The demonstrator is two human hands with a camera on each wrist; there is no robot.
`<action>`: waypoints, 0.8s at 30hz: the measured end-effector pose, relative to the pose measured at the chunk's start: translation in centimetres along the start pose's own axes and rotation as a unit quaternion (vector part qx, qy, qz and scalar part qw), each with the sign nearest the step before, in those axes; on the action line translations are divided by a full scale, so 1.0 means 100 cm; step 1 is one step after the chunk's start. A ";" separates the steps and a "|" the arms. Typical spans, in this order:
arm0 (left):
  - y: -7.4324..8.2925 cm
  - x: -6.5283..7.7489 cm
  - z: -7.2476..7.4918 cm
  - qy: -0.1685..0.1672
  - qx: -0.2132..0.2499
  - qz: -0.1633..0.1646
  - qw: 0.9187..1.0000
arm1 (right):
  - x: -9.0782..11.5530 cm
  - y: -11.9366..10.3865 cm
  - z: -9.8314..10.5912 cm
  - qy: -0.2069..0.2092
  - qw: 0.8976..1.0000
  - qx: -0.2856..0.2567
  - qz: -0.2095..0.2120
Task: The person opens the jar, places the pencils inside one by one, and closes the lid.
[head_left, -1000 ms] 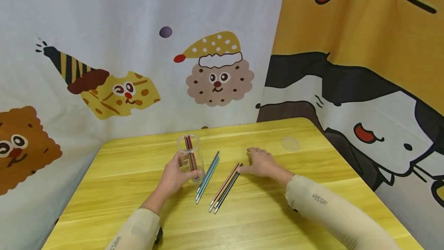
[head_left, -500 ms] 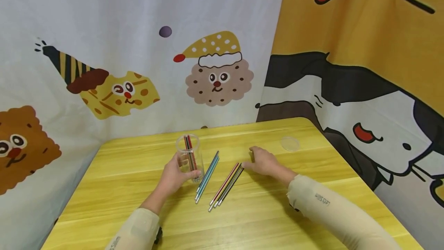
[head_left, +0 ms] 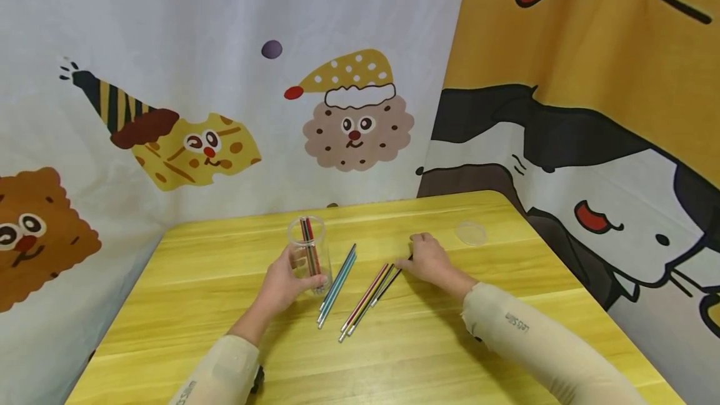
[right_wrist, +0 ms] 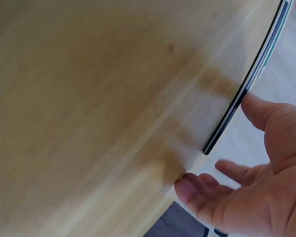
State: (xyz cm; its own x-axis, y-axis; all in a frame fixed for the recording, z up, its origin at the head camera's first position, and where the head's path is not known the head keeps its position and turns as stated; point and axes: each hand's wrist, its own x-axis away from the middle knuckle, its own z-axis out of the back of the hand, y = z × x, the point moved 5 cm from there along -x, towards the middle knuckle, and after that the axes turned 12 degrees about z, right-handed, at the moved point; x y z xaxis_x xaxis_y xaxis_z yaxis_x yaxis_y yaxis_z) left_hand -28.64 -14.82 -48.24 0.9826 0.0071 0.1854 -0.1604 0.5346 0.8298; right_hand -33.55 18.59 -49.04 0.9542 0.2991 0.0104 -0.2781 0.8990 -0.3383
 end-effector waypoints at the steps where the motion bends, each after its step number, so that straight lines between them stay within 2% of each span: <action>1: 0.000 0.000 0.000 0.000 0.000 -0.002 1.000 | 0.000 0.002 0.001 0.001 1.000 0.013 -0.010; 5: 0.001 -0.001 0.000 0.000 0.001 -0.004 1.000 | -0.002 0.010 0.004 -0.009 0.998 0.040 -0.039; 13: -0.001 0.001 -0.001 -0.002 0.005 0.004 1.000 | -0.003 0.016 0.008 -0.012 1.000 0.016 -0.023; 16: -0.002 0.002 -0.002 -0.002 0.009 0.012 1.000 | -0.003 0.015 0.010 -0.016 1.000 0.009 -0.003; 18: -0.002 0.002 -0.002 -0.003 0.010 0.014 1.000 | -0.003 0.012 0.012 -0.017 0.999 0.002 0.028; 21: -0.002 0.002 -0.002 -0.006 0.009 0.013 1.000 | -0.005 0.004 0.023 -0.008 0.996 -0.043 0.073; 24: -0.003 0.002 -0.001 -0.003 0.012 0.013 1.000 | -0.012 -0.013 0.044 0.015 0.988 -0.098 0.118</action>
State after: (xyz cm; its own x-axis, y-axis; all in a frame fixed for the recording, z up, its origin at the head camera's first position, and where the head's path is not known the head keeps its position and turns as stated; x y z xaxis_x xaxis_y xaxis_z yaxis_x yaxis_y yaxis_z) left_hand -28.42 -14.85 -48.53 0.9776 0.0160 0.2101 -0.1883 0.5131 0.8374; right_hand -34.79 18.50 -44.47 0.8694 0.4800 -0.1173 -0.4688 0.7260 -0.5032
